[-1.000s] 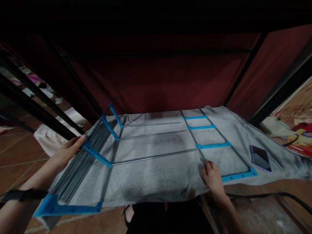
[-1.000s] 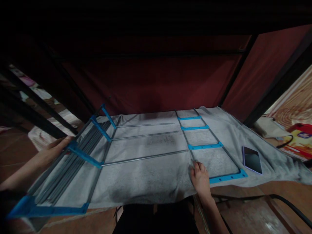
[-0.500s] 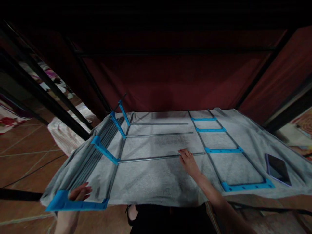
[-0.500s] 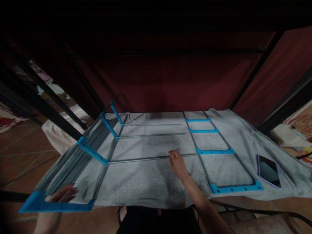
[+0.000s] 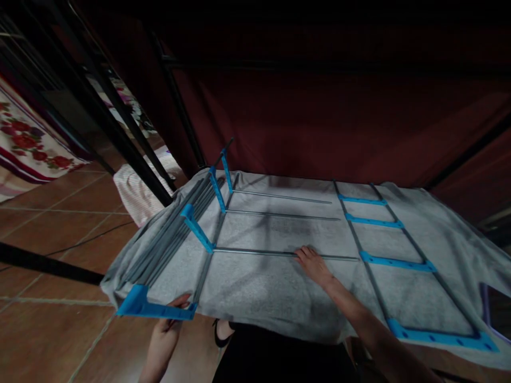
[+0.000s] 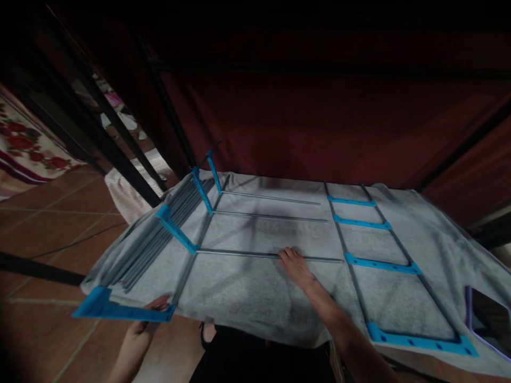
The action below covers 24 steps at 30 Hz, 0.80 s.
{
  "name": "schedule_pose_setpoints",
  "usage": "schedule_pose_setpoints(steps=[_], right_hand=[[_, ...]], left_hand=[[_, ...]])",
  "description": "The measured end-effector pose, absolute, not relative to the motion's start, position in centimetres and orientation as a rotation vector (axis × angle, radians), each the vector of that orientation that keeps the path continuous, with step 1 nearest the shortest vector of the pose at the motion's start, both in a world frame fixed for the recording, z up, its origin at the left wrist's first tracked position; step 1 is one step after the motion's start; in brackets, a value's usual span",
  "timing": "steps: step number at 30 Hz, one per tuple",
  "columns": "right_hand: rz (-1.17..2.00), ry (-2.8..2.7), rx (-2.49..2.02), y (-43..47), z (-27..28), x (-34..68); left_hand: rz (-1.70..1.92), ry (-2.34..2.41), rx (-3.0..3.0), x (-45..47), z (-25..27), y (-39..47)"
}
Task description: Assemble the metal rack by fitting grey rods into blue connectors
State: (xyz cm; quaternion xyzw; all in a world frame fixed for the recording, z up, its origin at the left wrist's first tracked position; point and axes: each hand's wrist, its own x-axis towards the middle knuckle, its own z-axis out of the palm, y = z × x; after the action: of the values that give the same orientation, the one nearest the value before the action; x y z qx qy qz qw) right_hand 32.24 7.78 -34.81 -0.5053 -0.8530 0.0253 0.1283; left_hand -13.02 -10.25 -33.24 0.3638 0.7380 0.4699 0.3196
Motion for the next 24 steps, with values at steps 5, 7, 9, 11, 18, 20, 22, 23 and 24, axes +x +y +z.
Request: schedule_pose_setpoints(steps=[5, 7, 9, 11, 18, 20, 22, 23, 24], right_hand=[[0.111, -2.535, -1.442, 8.1, -34.8, 32.5], [0.122, -2.548, -1.433, 8.3, -34.8, 32.6], [0.121, -2.575, -1.429, 8.5, -34.9, 32.6], [0.111, -2.612, -1.429, 8.6, -34.9, 32.5], [0.115, -2.641, -1.448, 8.6, -34.6, 32.1], [0.121, -2.649, -1.453, 8.6, -34.4, 31.9], [0.116, -2.659, -1.451, 8.6, -34.2, 31.7], [0.107, -2.66, -1.453, 8.6, -34.1, 31.6], [0.101, -2.657, -1.454, 8.5, -33.9, 31.5]], left_hand=[[1.21, 1.876, 0.977, -11.5, -32.6, -11.1], [1.213, 1.927, 0.981, -10.8, -32.2, -10.7], [1.193, 2.011, 0.993, -10.3, -31.9, -9.9], [1.156, 2.075, 1.026, -10.3, -31.7, -9.2], [1.123, 2.161, 1.041, -11.3, -32.0, -8.6], [1.114, 2.186, 0.996, -11.5, -32.1, -8.6], [1.1, 2.206, 0.962, -11.5, -32.1, -8.5], [1.09, 2.208, 0.959, -11.6, -32.0, -8.5], [1.08, 2.209, 0.963, -11.6, -31.9, -8.5]])
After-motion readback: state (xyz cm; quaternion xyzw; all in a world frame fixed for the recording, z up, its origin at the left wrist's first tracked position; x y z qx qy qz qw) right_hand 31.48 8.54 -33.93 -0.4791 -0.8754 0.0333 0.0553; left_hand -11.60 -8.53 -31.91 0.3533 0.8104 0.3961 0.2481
